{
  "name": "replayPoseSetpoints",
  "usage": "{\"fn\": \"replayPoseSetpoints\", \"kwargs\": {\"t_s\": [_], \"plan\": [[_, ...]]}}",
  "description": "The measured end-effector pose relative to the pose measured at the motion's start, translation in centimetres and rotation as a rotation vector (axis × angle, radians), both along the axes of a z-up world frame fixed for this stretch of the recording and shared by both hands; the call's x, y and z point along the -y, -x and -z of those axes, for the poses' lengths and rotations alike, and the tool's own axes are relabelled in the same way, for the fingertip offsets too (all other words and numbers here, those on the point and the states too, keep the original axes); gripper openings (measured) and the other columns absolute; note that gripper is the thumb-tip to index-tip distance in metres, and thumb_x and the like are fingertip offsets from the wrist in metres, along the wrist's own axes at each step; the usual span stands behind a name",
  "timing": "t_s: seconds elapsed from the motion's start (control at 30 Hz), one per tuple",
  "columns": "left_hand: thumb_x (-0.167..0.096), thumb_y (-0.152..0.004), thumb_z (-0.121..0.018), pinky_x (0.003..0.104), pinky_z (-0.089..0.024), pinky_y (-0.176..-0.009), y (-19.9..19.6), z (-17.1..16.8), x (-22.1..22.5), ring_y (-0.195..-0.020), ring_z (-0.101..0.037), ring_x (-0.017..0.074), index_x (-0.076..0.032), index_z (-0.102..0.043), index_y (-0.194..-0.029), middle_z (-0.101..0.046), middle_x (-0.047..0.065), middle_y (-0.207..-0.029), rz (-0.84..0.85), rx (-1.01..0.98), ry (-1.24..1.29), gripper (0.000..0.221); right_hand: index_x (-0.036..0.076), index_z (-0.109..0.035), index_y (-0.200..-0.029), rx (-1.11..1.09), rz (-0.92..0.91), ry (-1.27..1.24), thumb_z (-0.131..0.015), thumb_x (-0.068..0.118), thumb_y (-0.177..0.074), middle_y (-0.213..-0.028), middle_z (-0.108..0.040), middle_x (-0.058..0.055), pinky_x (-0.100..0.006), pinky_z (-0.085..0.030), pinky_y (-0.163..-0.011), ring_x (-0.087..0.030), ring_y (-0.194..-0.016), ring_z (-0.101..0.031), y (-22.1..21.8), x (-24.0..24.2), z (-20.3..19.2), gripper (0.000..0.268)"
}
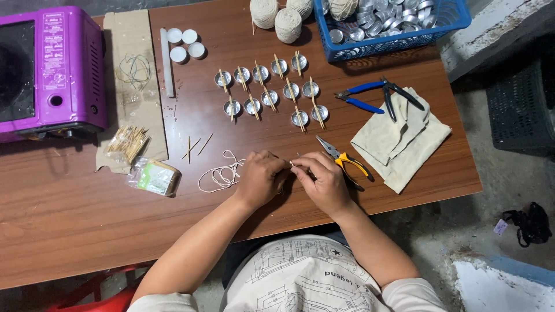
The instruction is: Assembling candle wicks by threading cotton string through metal tabs and cutting them to size using scissors.
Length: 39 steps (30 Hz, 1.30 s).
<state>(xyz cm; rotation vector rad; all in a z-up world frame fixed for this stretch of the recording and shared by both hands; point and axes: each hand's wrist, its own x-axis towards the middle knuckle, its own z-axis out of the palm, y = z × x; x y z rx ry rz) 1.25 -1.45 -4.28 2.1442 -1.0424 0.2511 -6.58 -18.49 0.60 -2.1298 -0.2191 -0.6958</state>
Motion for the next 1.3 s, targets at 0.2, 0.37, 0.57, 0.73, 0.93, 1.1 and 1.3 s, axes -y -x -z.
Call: {"fn": "replayPoseSetpoints", "kwargs": {"t_s": [0.2,0.37,0.57,0.73,0.93,1.1,1.3], "plan": [[-0.020,-0.085,-0.078,0.037,-0.048,-0.078,0.8,-2.2,-0.1,-0.089,-0.068,0.0262,-0.020,-0.076,-0.095,-0.076,0.002,-0.086,0.051,-0.134,0.174,0.011,0.007,-0.076,-0.094,-0.037,-0.012,-0.118,-0.071,0.005,-0.095,-0.083,-0.072,-0.007,-0.033,-0.056,-0.065,-0.025,-0.070,-0.069,0.5,0.6,-0.6,0.005],[-0.015,-0.086,-0.079,0.038,-0.052,-0.076,1.2,-2.0,0.0,-0.082,-0.069,0.0278,-0.016,-0.077,-0.094,-0.074,0.005,-0.079,0.079,-0.144,0.252,0.008,0.007,-0.077,-0.094,-0.147,-0.018,-0.177,-0.075,0.009,-0.092,-0.083,-0.074,-0.006,-0.033,-0.055,-0.066,-0.022,-0.070,-0.069,0.3,1.6,-1.0,0.003],[-0.018,-0.088,-0.079,0.037,-0.053,-0.075,0.7,-2.0,-0.1,-0.079,-0.069,0.0278,-0.016,-0.078,-0.094,-0.074,0.004,-0.075,0.018,-0.179,0.326,0.007,0.003,-0.074,-0.107,-0.042,0.051,-0.111,-0.069,0.003,-0.098,-0.089,-0.071,-0.014,-0.039,-0.055,-0.076,-0.026,-0.082,-0.066,-5.8,8.7,-5.4,0.011],[-0.012,-0.094,-0.072,0.036,-0.050,-0.076,0.1,-3.3,-0.5,-0.079,-0.063,0.0220,-0.008,-0.074,-0.099,-0.076,0.003,-0.091,0.071,-0.068,0.308,0.007,-0.004,-0.072,-0.115,0.033,0.179,0.252,-0.065,0.004,-0.103,-0.112,-0.073,-0.020,-0.045,-0.055,-0.087,-0.034,-0.104,-0.069,-17.6,19.2,-8.7,0.016],[-0.015,-0.095,-0.072,0.036,-0.047,-0.074,-0.4,-3.4,-0.6,-0.080,-0.062,0.0230,-0.009,-0.073,-0.099,-0.074,0.002,-0.089,0.066,-0.028,0.269,0.007,0.007,-0.068,-0.127,-0.561,0.385,0.320,-0.060,0.016,-0.105,-0.133,-0.064,-0.018,-0.056,-0.051,-0.098,-0.040,-0.119,-0.061,-26.2,22.4,-7.8,0.025],[-0.015,-0.094,-0.074,0.036,-0.045,-0.072,-0.8,-3.4,-0.6,-0.077,-0.061,0.0212,-0.010,-0.073,-0.097,-0.073,0.002,-0.084,0.065,-0.035,0.267,0.006,0.018,-0.054,-0.146,-0.834,0.499,0.417,-0.069,0.029,-0.100,-0.151,-0.050,-0.014,-0.061,-0.035,-0.113,-0.043,-0.141,-0.038,-28.1,20.0,-8.4,0.050],[-0.014,-0.093,-0.074,0.035,-0.046,-0.070,-0.9,-3.4,-0.8,-0.076,-0.060,0.0210,-0.009,-0.073,-0.095,-0.072,0.003,-0.082,0.070,-0.041,0.260,0.006,0.012,-0.063,-0.136,-0.779,0.511,0.274,-0.070,0.006,-0.095,-0.147,-0.054,-0.017,-0.048,-0.051,-0.105,-0.038,-0.124,-0.059,-29.1,20.4,-7.3,0.042]]}}
